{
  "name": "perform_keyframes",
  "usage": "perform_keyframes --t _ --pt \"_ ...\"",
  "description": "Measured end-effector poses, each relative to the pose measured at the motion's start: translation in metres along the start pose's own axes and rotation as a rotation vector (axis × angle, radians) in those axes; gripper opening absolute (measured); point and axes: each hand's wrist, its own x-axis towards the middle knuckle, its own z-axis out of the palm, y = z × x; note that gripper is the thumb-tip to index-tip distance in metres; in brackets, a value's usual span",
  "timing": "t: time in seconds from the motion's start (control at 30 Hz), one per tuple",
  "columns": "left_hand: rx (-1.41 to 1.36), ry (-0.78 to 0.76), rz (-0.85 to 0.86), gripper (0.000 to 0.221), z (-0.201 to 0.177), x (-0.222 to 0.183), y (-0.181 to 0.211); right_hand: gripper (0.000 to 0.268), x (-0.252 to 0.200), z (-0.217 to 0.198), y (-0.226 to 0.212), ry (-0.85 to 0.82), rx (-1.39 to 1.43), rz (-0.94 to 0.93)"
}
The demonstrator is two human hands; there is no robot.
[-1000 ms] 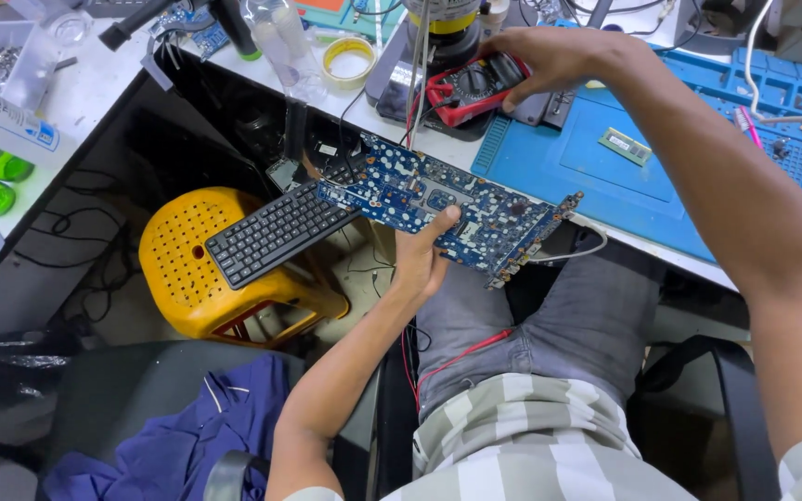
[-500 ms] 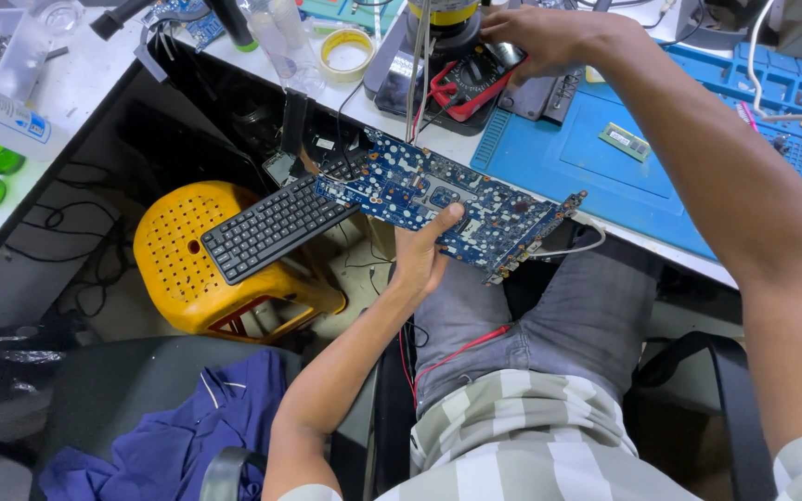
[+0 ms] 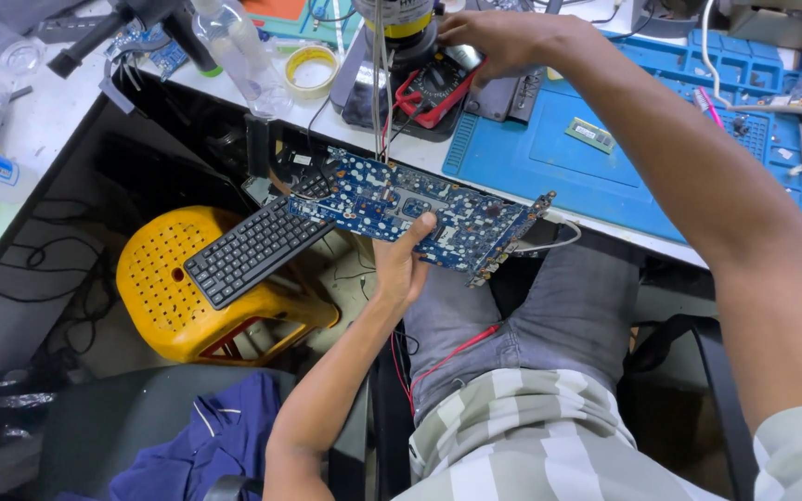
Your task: Inspecting a circuit board and connecting a small cable to a port on the board at a repair station.
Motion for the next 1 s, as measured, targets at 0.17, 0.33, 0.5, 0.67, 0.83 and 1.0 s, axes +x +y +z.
perform_keyframes --t 0.17,0.33,0.5,0.67,0.83,1.0 --pt "0.008 -0.051 0.033 0.084 0.001 -0.002 0.004 0.086 -0.005 -0.013 -0.02 0.066 0.001 0.002" --pt "-0.035 0.01 -0.022 0.089 0.014 -0.005 0.015 0.08 -0.01 -0.017 -0.022 0.085 0.118 0.041" --pt "-0.039 -0.061 -0.019 0.076 0.004 -0.001 0.013 0.074 -0.017 -0.018 -0.022 0.154 0.044 -0.007" --pt "-0.029 -0.037 0.002 0.076 0.009 -0.002 0.014 0.064 -0.036 -0.03 -0.035 0.214 0.056 0.003" --pt "-0.016 0.023 -0.003 0.085 0.018 -0.007 0.018 0.034 -0.053 -0.042 -0.059 0.566 0.126 0.016" --pt "0.002 -0.005 0.021 0.08 0.013 -0.005 0.013 0.026 -0.046 -0.056 -0.089 0.889 0.483 -0.067"
